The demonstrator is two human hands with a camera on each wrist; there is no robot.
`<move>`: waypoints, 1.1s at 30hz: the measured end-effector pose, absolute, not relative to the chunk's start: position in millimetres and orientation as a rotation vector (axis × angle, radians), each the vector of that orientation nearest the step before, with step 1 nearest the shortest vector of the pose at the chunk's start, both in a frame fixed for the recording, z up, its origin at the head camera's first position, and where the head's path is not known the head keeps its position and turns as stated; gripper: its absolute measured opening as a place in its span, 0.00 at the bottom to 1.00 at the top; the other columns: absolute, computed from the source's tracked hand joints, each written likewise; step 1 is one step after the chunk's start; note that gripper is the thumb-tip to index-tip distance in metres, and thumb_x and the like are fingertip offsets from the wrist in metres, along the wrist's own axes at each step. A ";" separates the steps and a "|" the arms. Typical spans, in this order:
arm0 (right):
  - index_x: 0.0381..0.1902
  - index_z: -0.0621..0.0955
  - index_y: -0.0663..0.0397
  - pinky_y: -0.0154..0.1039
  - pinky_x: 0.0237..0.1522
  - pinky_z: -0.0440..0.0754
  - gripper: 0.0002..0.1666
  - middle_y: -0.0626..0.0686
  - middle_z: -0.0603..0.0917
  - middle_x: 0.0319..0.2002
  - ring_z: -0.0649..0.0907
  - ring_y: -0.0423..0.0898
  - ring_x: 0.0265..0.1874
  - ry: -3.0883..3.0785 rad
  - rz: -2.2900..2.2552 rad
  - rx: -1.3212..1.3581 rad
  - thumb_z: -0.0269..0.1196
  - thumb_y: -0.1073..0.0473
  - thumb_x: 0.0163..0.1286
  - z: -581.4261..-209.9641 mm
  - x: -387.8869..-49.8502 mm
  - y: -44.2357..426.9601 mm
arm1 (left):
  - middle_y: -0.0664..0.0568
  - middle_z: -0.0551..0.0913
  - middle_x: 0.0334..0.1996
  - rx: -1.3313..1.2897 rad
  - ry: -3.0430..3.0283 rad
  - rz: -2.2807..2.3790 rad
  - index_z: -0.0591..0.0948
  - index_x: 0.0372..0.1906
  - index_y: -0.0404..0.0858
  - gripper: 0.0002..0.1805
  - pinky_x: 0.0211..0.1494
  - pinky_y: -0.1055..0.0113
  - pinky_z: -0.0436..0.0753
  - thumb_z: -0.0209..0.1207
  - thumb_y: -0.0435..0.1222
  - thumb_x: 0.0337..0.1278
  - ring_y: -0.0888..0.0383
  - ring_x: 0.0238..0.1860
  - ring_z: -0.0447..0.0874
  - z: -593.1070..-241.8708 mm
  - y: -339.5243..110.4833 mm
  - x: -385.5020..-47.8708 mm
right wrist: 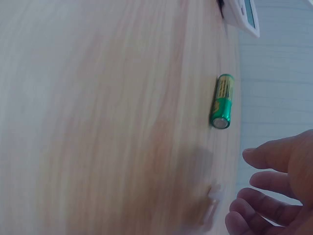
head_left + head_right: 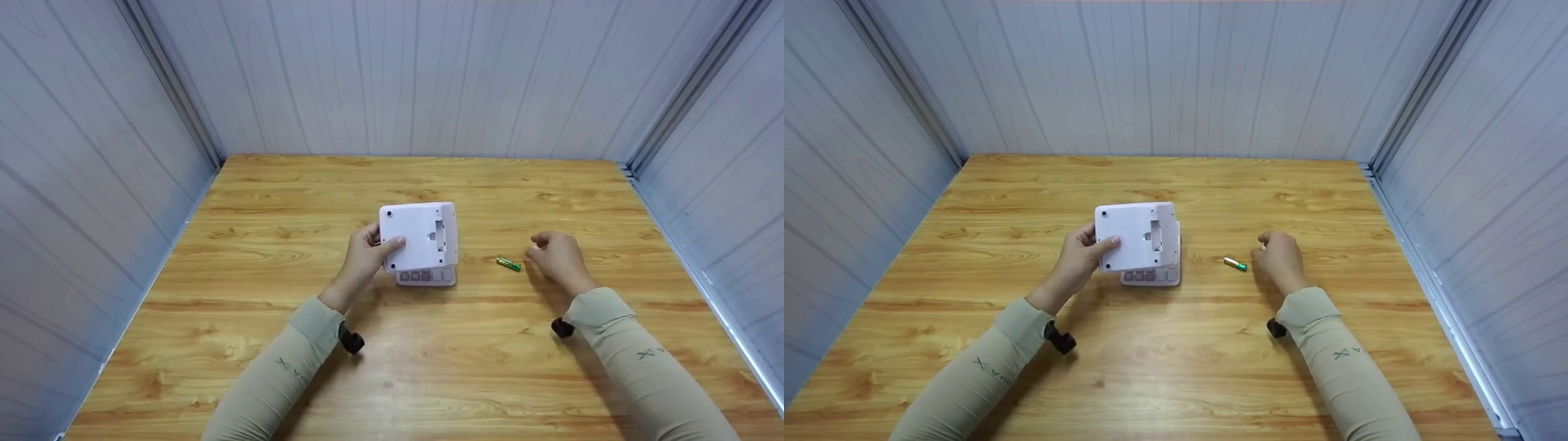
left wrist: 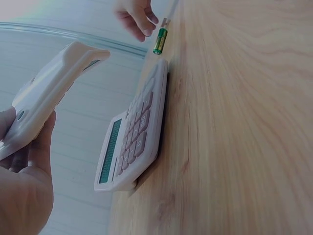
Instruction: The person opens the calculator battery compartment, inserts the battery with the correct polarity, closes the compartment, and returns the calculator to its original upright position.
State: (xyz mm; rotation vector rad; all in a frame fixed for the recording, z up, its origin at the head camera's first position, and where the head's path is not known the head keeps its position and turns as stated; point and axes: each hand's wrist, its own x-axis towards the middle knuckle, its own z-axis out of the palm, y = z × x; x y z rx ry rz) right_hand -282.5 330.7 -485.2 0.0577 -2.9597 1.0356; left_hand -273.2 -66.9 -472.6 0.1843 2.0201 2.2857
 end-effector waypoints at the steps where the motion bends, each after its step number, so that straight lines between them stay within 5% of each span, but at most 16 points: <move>1: 0.67 0.81 0.74 0.62 0.57 0.86 0.27 0.75 0.85 0.59 0.86 0.66 0.54 -2.955 1.035 0.068 0.63 0.60 0.77 -484.7 -282.8 328.5 | 0.35 0.90 0.55 0.189 2.020 2.286 0.81 0.69 0.30 0.24 0.55 0.59 0.93 0.67 0.28 0.71 0.52 0.50 0.93 -472.9 -67.2 -273.2; 14: 0.65 0.83 0.73 0.56 0.59 0.86 0.24 0.70 0.87 0.56 0.85 0.62 0.55 -3.040 1.194 0.257 0.69 0.62 0.77 -484.3 -287.5 306.2 | 0.35 0.90 0.56 0.194 2.027 2.286 0.80 0.70 0.31 0.25 0.55 0.59 0.93 0.67 0.27 0.71 0.53 0.50 0.93 -471.9 -68.6 -271.4; 22: 0.58 0.86 0.69 0.46 0.47 0.85 0.18 0.64 0.88 0.47 0.84 0.54 0.45 -3.112 1.130 0.355 0.70 0.63 0.76 -485.7 -291.0 301.6 | 0.36 0.90 0.57 0.190 2.009 2.288 0.80 0.70 0.32 0.25 0.55 0.59 0.93 0.67 0.27 0.72 0.52 0.51 0.92 -472.6 -69.1 -272.2; 33: 0.50 0.88 0.71 0.51 0.52 0.88 0.13 0.64 0.91 0.45 0.88 0.55 0.46 -3.173 1.022 0.441 0.72 0.66 0.72 -488.2 -299.1 301.2 | 0.38 0.90 0.55 0.186 1.979 2.291 0.80 0.70 0.31 0.25 0.55 0.59 0.93 0.67 0.28 0.71 0.54 0.50 0.92 -470.8 -68.8 -271.0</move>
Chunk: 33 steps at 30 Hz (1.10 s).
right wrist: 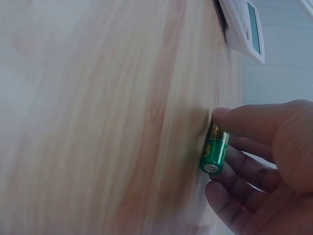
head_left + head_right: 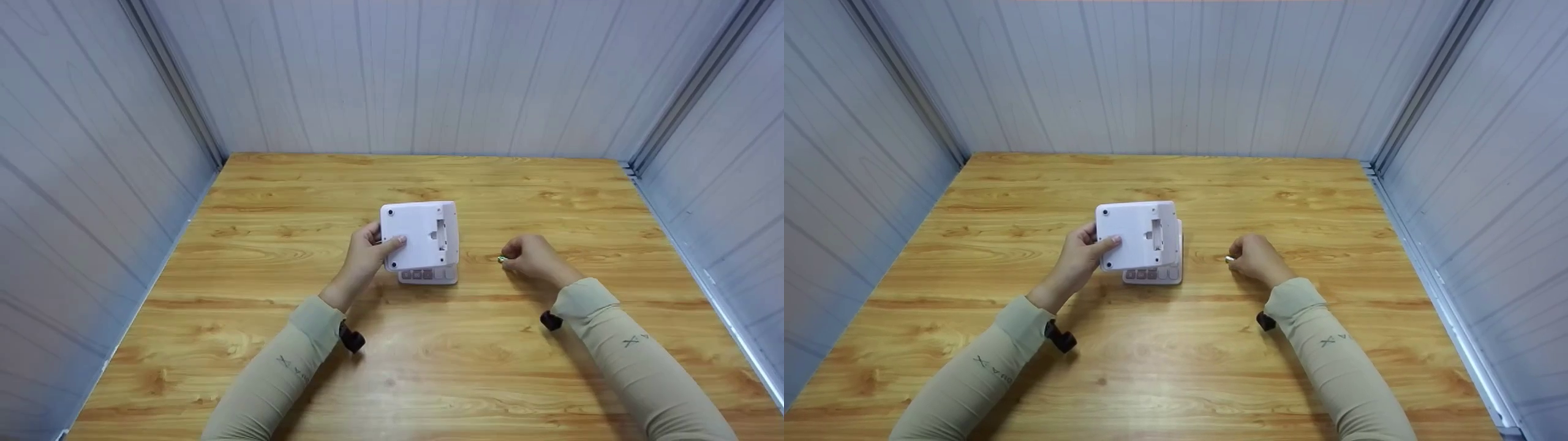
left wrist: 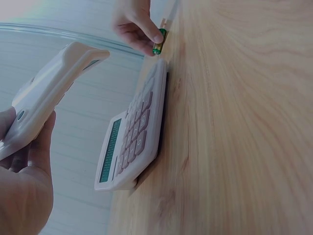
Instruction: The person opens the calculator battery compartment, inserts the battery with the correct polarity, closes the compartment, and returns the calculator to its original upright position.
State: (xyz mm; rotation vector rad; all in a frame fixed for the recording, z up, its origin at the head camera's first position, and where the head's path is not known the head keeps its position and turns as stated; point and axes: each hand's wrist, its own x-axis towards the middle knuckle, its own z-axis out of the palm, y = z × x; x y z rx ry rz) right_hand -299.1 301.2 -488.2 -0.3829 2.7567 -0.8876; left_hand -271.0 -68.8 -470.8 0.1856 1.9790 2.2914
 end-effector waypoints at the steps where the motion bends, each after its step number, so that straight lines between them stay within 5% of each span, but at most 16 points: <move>1: 0.49 0.89 0.71 0.49 0.51 0.88 0.13 0.64 0.91 0.44 0.88 0.54 0.44 2.757 -0.873 -0.390 0.72 0.67 0.71 -488.7 -299.9 301.2 | 0.38 0.90 0.54 0.184 1.978 2.291 0.80 0.70 0.31 0.25 0.55 0.59 0.93 0.67 0.27 0.71 0.54 0.50 0.92 -470.6 -68.7 -270.8; 14: 0.43 0.89 0.65 0.43 0.43 0.83 0.06 0.58 0.90 0.39 0.84 0.48 0.38 2.749 -0.874 -0.385 0.70 0.67 0.72 -484.7 -301.6 299.5 | 0.37 0.90 0.56 0.186 1.999 2.269 0.80 0.71 0.33 0.25 0.55 0.58 0.93 0.67 0.28 0.72 0.52 0.51 0.92 -468.7 -69.7 -269.4; 33: 0.51 0.88 0.69 0.30 0.39 0.81 0.13 0.60 0.90 0.41 0.83 0.44 0.38 2.803 -1.189 -0.338 0.69 0.66 0.73 -478.4 -295.6 284.5 | 0.35 0.90 0.55 0.209 1.971 2.301 0.80 0.69 0.29 0.24 0.55 0.59 0.93 0.66 0.26 0.71 0.53 0.50 0.92 -469.4 -64.0 -271.5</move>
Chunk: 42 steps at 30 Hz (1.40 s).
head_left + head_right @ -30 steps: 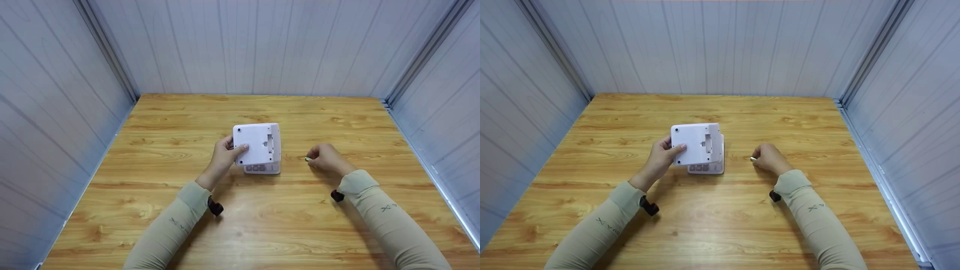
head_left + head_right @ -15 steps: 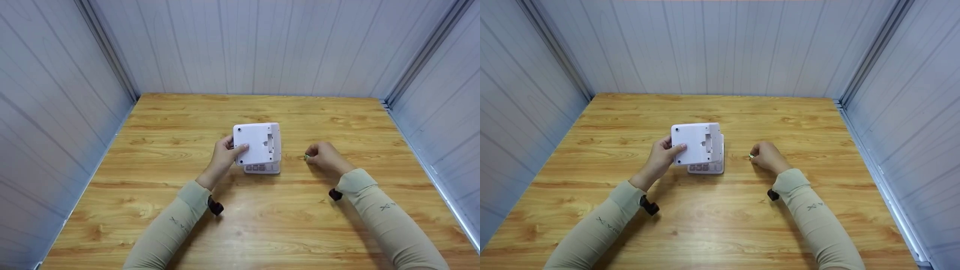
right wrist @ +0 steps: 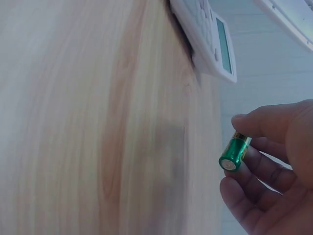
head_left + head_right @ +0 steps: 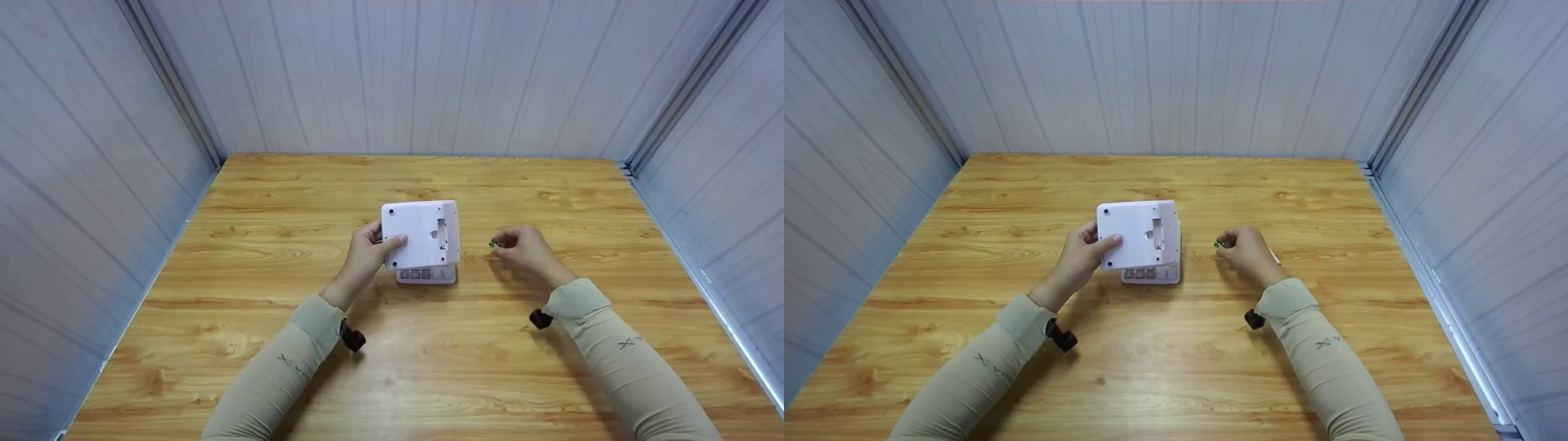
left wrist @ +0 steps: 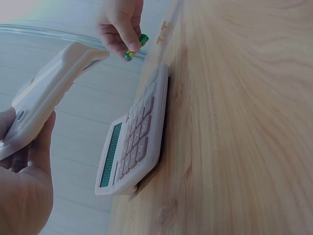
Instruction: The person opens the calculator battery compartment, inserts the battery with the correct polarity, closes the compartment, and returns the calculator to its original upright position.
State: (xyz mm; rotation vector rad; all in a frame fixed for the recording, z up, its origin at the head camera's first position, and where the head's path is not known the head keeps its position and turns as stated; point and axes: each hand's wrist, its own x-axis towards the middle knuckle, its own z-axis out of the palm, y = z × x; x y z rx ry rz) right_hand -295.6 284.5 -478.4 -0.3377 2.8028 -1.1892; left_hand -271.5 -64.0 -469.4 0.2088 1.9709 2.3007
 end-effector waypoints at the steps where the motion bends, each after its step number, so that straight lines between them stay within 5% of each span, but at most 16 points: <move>1: 0.51 0.88 0.69 0.29 0.38 0.80 0.13 0.60 0.90 0.41 0.83 0.44 0.38 2.805 -1.204 -0.323 0.69 0.65 0.73 -478.3 -295.3 283.4 | 0.35 0.90 0.55 0.211 1.970 2.301 0.80 0.70 0.29 0.24 0.55 0.59 0.93 0.66 0.26 0.71 0.52 0.50 0.92 -469.3 -63.9 -271.5; 8: 0.53 0.88 0.69 0.28 0.37 0.84 0.14 0.59 0.90 0.41 0.84 0.40 0.36 2.751 -1.386 -0.282 0.71 0.65 0.74 -477.8 -292.5 277.1 | 0.35 0.90 0.55 0.205 1.964 2.306 0.80 0.69 0.29 0.24 0.55 0.59 0.93 0.66 0.26 0.71 0.53 0.50 0.92 -470.5 -62.3 -272.3; 15: 0.52 0.87 0.73 0.37 0.42 0.92 0.14 0.53 0.90 0.38 0.86 0.37 0.34 2.660 -1.568 -0.291 0.71 0.67 0.73 -473.7 -292.8 270.0 | 0.35 0.90 0.54 0.213 1.980 2.304 0.81 0.69 0.29 0.24 0.54 0.60 0.93 0.66 0.26 0.71 0.53 0.48 0.92 -468.8 -62.3 -271.3; 24: 0.50 0.87 0.73 0.29 0.39 0.88 0.15 0.54 0.92 0.39 0.87 0.36 0.34 2.631 -1.734 -0.281 0.73 0.67 0.71 -462.8 -283.5 256.7 | 0.36 0.90 0.53 0.206 1.980 2.303 0.81 0.68 0.29 0.24 0.53 0.59 0.94 0.66 0.26 0.70 0.53 0.49 0.92 -469.2 -60.9 -271.5; 42: 0.48 0.86 0.71 0.29 0.40 0.88 0.12 0.45 0.91 0.35 0.89 0.36 0.34 2.558 -1.922 -0.349 0.73 0.71 0.68 -445.4 -270.9 226.0 | 0.35 0.89 0.55 0.160 1.976 2.296 0.80 0.70 0.30 0.26 0.55 0.58 0.93 0.67 0.26 0.70 0.52 0.49 0.92 -470.0 -61.0 -273.2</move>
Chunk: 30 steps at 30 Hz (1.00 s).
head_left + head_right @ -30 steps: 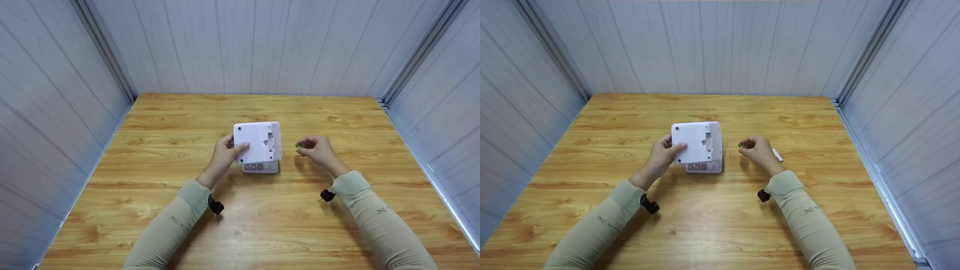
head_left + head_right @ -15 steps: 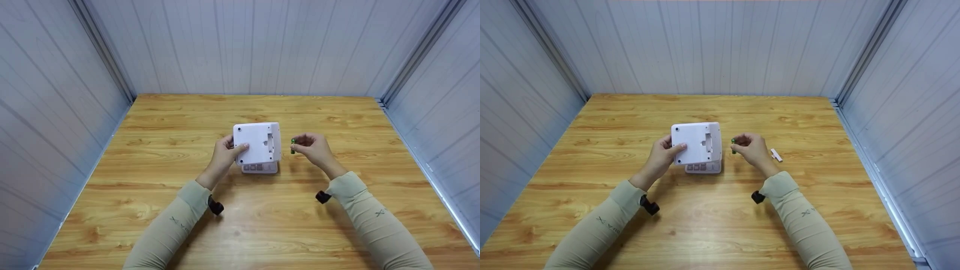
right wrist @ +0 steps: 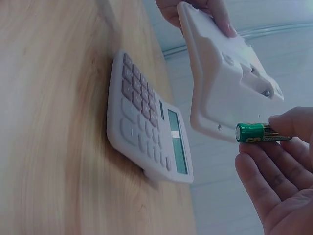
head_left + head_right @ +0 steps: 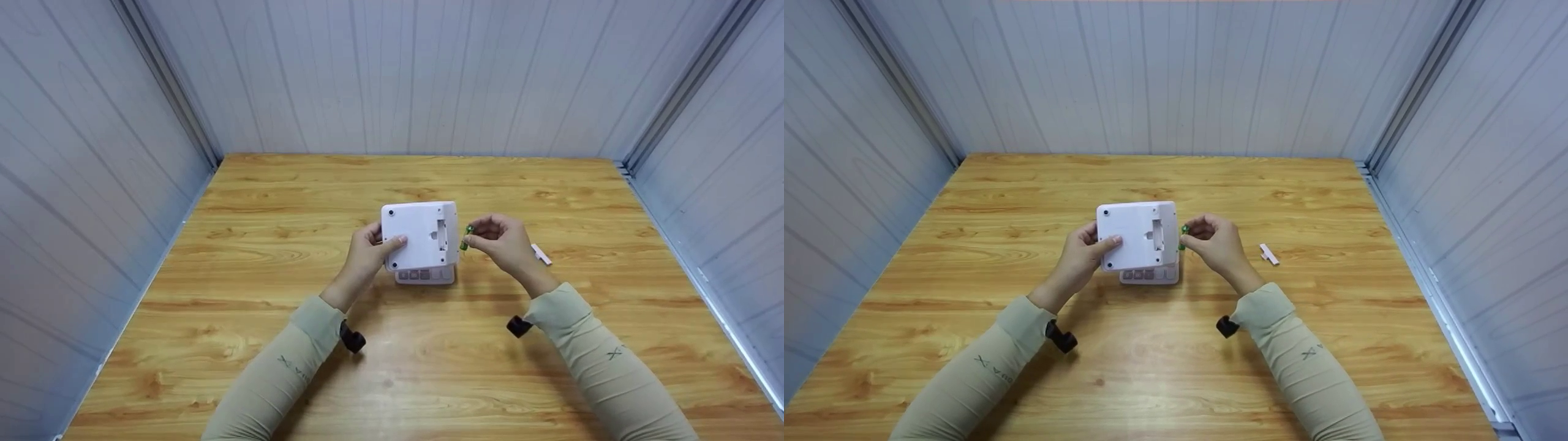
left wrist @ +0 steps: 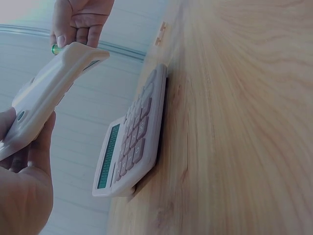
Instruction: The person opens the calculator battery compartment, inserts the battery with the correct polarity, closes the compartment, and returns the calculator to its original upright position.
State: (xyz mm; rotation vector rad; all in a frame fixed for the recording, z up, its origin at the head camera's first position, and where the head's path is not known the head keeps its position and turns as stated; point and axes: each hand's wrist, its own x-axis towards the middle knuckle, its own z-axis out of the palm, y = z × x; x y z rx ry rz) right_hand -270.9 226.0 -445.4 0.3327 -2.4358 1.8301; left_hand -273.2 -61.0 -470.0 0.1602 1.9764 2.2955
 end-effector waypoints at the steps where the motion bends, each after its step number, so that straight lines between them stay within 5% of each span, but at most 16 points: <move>1: 0.48 0.86 0.71 0.29 0.40 0.88 0.12 0.46 0.92 0.36 0.89 0.37 0.34 -2.434 1.831 0.332 0.74 0.70 0.68 -444.6 -269.9 224.8 | 0.35 0.89 0.55 0.158 1.979 2.293 0.80 0.70 0.30 0.26 0.55 0.58 0.93 0.67 0.26 0.70 0.53 0.49 0.92 -469.9 -61.0 -273.1; 30: 0.45 0.87 0.69 0.28 0.43 0.88 0.11 0.64 0.91 0.43 0.88 0.36 0.38 -2.328 1.742 0.432 0.75 0.72 0.66 -423.9 -259.3 189.6 | 0.35 0.90 0.56 0.226 1.993 2.280 0.81 0.69 0.30 0.25 0.56 0.58 0.93 0.67 0.27 0.70 0.52 0.51 0.92 -470.2 -59.1 -272.7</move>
